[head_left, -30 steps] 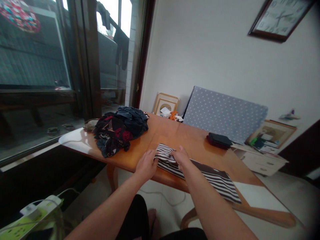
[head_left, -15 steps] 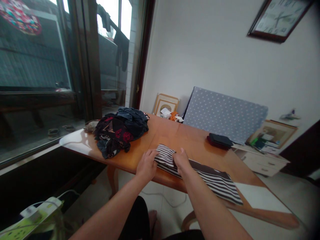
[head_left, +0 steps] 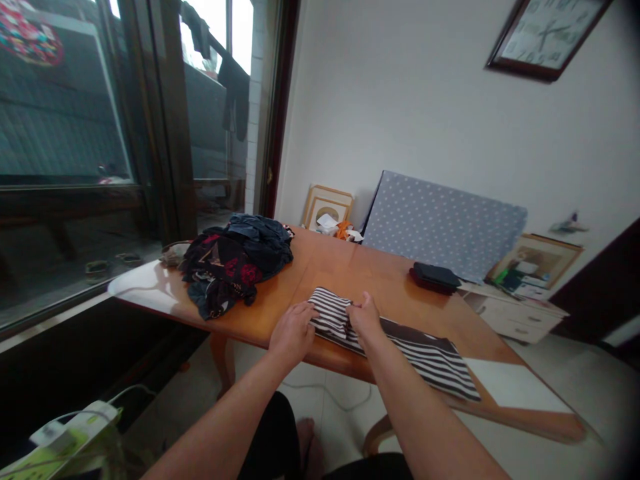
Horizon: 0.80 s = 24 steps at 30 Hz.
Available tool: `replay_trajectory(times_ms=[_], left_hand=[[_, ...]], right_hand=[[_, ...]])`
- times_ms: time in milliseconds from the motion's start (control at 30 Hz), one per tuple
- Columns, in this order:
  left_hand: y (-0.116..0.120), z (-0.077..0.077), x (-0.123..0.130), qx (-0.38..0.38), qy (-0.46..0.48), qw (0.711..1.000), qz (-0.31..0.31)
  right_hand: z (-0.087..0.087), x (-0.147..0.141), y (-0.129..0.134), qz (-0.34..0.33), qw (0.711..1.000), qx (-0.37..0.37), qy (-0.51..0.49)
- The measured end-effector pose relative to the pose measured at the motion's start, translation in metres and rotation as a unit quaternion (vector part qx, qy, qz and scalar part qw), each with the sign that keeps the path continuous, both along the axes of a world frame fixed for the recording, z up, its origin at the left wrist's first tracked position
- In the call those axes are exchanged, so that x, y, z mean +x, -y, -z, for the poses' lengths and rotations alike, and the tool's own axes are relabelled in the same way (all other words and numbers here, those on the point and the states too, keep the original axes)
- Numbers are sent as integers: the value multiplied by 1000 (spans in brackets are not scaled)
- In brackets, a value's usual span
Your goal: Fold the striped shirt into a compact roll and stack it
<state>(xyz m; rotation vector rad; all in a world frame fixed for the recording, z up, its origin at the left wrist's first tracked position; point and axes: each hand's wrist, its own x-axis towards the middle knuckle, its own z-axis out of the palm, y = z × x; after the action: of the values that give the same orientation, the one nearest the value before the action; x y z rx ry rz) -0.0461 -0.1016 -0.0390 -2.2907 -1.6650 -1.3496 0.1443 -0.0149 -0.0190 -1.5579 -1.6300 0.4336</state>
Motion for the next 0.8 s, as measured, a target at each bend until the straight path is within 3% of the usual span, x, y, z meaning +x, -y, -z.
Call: replay_trajectory(times_ms=[100, 267, 367, 467, 567, 800], left_hand=[[3, -4, 1, 5, -1, 1000, 5], [7, -9, 1, 12, 7, 1000, 18], [5, -8, 1, 21, 13, 1000, 10], [3, -5, 1, 27, -7, 1000, 9], [1, -2, 2, 32, -18, 999, 3], [2, -2, 3, 27, -31, 999, -6]], right_hand=[[-8, 7, 1, 32, 999, 6, -20], [-22, 5, 22, -99, 986, 29, 131], [-20, 4, 38, -162, 956, -17, 244], [-17, 6, 47, -171, 931, -74, 313], [-20, 7, 49, -167, 923, -104, 331], [-26, 9, 66, -206, 914, -83, 338]])
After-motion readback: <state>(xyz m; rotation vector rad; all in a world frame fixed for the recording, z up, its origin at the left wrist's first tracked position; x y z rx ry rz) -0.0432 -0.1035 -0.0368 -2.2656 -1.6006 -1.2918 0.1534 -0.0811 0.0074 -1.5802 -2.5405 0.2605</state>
